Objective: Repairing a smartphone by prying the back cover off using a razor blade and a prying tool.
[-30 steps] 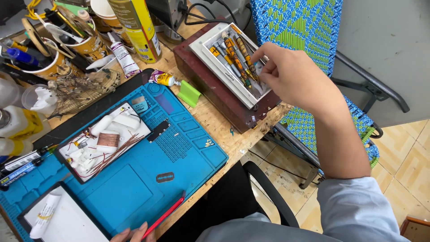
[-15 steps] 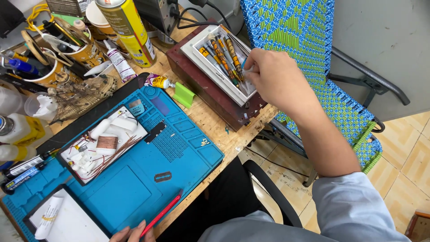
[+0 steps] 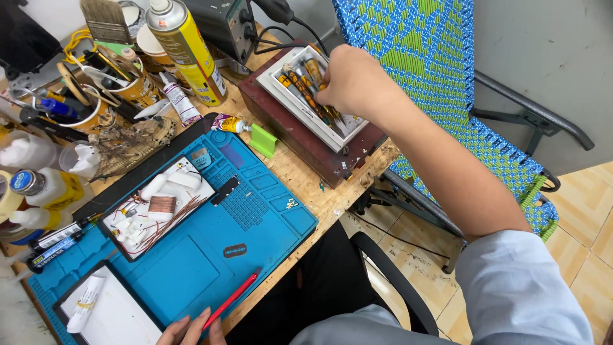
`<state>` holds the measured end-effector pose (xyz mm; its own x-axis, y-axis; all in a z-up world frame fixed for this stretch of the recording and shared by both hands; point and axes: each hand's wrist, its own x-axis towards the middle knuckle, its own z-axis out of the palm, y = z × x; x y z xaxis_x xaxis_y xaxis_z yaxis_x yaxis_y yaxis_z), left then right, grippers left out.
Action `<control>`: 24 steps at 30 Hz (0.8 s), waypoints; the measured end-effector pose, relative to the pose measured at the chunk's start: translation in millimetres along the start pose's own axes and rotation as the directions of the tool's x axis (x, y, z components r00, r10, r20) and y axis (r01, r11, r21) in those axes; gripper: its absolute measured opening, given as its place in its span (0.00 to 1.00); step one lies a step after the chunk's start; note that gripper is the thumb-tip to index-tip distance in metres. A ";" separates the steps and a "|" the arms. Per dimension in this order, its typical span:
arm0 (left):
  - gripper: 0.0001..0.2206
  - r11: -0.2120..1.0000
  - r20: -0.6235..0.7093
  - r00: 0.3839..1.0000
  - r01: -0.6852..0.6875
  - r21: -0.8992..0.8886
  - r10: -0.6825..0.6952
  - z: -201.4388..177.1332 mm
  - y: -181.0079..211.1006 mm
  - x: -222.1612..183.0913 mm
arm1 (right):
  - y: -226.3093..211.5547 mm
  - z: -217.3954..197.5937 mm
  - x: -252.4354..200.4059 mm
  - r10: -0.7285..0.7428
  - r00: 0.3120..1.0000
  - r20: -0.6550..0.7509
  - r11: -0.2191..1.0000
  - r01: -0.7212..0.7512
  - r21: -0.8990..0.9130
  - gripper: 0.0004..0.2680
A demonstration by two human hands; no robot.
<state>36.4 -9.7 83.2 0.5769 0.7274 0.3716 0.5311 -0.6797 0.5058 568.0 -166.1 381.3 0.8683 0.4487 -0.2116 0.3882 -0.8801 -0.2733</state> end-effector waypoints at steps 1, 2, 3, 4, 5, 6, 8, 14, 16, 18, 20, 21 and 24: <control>0.16 1.000 0.001 1.000 -0.007 -0.002 0.007 4.4 -5.9 -1.1 | -3.1 -4.0 -4.4 0.026 0.999 0.038 0.998 -0.029 0.059 0.11; 0.16 1.000 0.001 1.000 -0.015 -0.004 0.015 9.1 -11.7 -2.2 | -6.1 -7.9 -8.9 0.049 0.996 0.078 0.991 -0.058 0.117 0.08; 0.16 1.000 -0.004 1.000 -0.018 -0.004 0.018 6.0 -4.0 1.9 | -4.6 -7.9 -9.8 0.047 0.996 0.073 0.991 -0.056 0.119 0.08; 0.16 1.000 -0.006 1.000 -0.001 -0.009 0.001 3.3 3.7 5.9 | -3.0 -7.6 -10.3 0.027 0.998 0.064 0.994 -0.033 0.108 0.09; 0.15 1.000 -0.003 1.000 0.019 -0.012 -0.019 -1.2 11.3 7.9 | -0.9 -5.9 -11.5 0.008 0.998 0.060 0.995 -0.014 0.096 0.10; 0.15 1.000 -0.004 1.000 0.017 -0.011 -0.017 -3.1 14.0 10.5 | 0.5 -3.5 -10.2 0.007 0.998 0.059 0.995 -0.013 0.098 0.10; 0.16 0.996 -0.036 0.996 -0.082 -0.028 0.081 -6.7 20.2 12.5 | 2.4 2.2 -7.0 -0.030 0.999 0.034 0.999 0.028 0.038 0.15; 0.14 0.993 -0.099 0.991 -0.099 -0.060 0.093 -28.1 70.1 24.4 | -11.7 4.1 -10.1 0.030 0.999 -0.011 0.998 -0.029 0.047 0.03; 0.13 0.989 -0.117 0.990 -0.095 -0.117 0.081 -27.3 79.2 23.3 | -13.0 -1.8 -17.5 0.021 1.000 0.003 0.996 -0.021 0.089 0.08; 0.12 0.982 -0.140 0.988 -0.083 -0.171 0.059 -40.6 106.2 28.6 | -14.2 -5.8 -22.4 0.003 1.000 0.020 0.992 -0.006 0.127 0.15; 0.09 0.989 -0.063 0.993 0.093 -0.114 -0.100 -67.1 147.7 40.7 | -17.7 -3.8 -22.9 -0.007 1.000 0.003 0.994 0.006 0.108 0.16; 0.09 0.988 -0.064 0.989 0.126 -0.092 -0.132 -63.9 140.6 47.3 | -7.3 -2.5 -15.2 -0.032 0.999 0.034 0.994 0.028 0.103 0.16; 0.12 0.965 -0.093 0.995 -0.051 -0.258 0.027 -60.2 126.1 46.6 | 69.2 48.6 58.3 -0.162 0.986 0.043 0.986 0.163 -0.029 0.12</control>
<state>92.9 -55.9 211.2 0.5313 0.7141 0.4558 0.3234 -0.6683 0.6699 630.5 -193.3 304.4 0.7801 0.5913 -0.2045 0.5334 -0.7994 -0.2765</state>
